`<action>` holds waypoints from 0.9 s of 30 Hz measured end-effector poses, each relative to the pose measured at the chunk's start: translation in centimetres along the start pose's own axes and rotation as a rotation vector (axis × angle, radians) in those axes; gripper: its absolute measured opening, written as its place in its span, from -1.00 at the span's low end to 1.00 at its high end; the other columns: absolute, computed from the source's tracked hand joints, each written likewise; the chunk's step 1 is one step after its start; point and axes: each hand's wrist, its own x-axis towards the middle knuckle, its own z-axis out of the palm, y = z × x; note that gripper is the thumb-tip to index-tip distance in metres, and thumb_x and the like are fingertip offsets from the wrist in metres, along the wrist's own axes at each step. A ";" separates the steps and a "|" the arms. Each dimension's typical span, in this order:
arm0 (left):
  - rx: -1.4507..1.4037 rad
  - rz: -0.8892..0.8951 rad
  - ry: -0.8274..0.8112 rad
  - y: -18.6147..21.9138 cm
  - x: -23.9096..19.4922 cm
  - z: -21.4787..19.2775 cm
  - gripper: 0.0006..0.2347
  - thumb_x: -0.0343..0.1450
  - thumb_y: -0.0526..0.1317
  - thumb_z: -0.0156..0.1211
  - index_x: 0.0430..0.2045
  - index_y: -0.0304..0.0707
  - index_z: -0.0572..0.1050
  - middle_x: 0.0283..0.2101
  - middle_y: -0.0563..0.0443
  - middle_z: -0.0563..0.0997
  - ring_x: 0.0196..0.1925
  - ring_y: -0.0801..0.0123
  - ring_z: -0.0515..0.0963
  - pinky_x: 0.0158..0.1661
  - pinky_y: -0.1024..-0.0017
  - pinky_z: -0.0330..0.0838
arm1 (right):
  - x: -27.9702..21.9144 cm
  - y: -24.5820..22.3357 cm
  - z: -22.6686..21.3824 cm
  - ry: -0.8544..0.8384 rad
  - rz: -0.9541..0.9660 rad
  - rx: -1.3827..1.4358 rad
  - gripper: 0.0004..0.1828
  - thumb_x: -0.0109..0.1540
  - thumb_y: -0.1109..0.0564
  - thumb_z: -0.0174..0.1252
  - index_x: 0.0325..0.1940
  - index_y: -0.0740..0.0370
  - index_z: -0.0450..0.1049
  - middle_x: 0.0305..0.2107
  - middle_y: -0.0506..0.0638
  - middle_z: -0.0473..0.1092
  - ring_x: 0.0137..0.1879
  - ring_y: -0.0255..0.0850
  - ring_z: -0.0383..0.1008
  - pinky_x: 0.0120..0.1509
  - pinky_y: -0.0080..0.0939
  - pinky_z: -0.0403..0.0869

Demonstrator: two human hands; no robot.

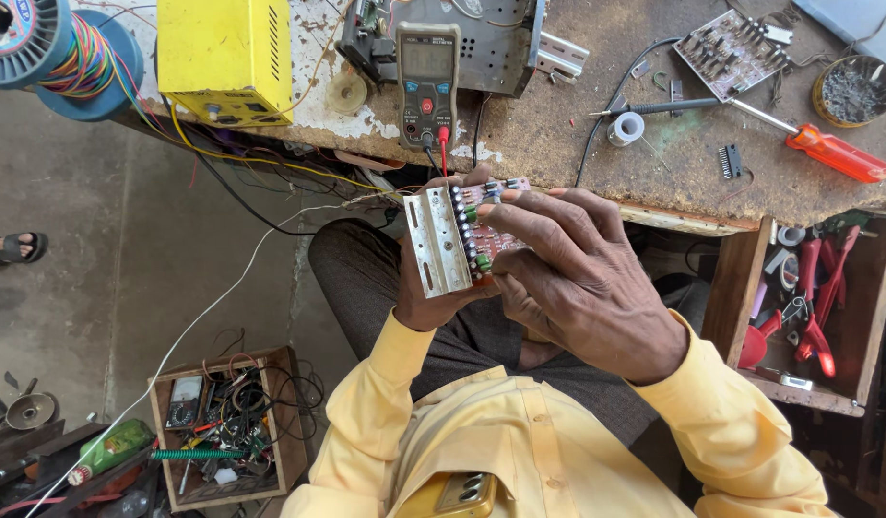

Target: The person inspects a green circuit board, flips it over, and uses a soldering iron to work on solder joints. They handle a small component and continue soldering while seated at a cluttered workbench.

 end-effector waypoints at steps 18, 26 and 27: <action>0.337 0.146 0.128 -0.2 -0.3 0.9 -0.15 0.27 -0.18 0.63 0.38 -0.33 0.10 0.38 -0.14 0.39 0.38 0.22 0.47 0.38 0.28 0.41 | 0.2 0.5 0.0 0.026 0.011 -0.080 -0.79 0.19 0.12 0.31 -0.12 0.21 0.58 0.23 0.01 0.35 0.38 -0.07 0.32 0.47 0.10 0.23; 0.387 0.148 0.140 0.1 -0.3 1.2 -0.16 0.26 -0.18 0.63 0.38 -0.33 0.13 0.33 -0.13 0.41 0.35 0.24 0.49 0.36 0.30 0.42 | 0.1 0.7 -0.1 0.029 -0.010 -0.076 -0.79 0.23 0.11 0.29 -0.09 0.22 0.57 0.22 0.01 0.35 0.38 -0.09 0.32 0.49 0.13 0.22; 0.372 0.144 0.132 0.2 -0.2 1.2 -0.16 0.26 -0.18 0.64 0.37 -0.34 0.15 0.31 -0.13 0.42 0.35 0.24 0.49 0.36 0.30 0.42 | 0.2 0.7 0.0 0.028 -0.009 -0.071 -0.80 0.23 0.11 0.29 -0.10 0.22 0.56 0.22 0.01 0.35 0.38 -0.09 0.32 0.49 0.13 0.22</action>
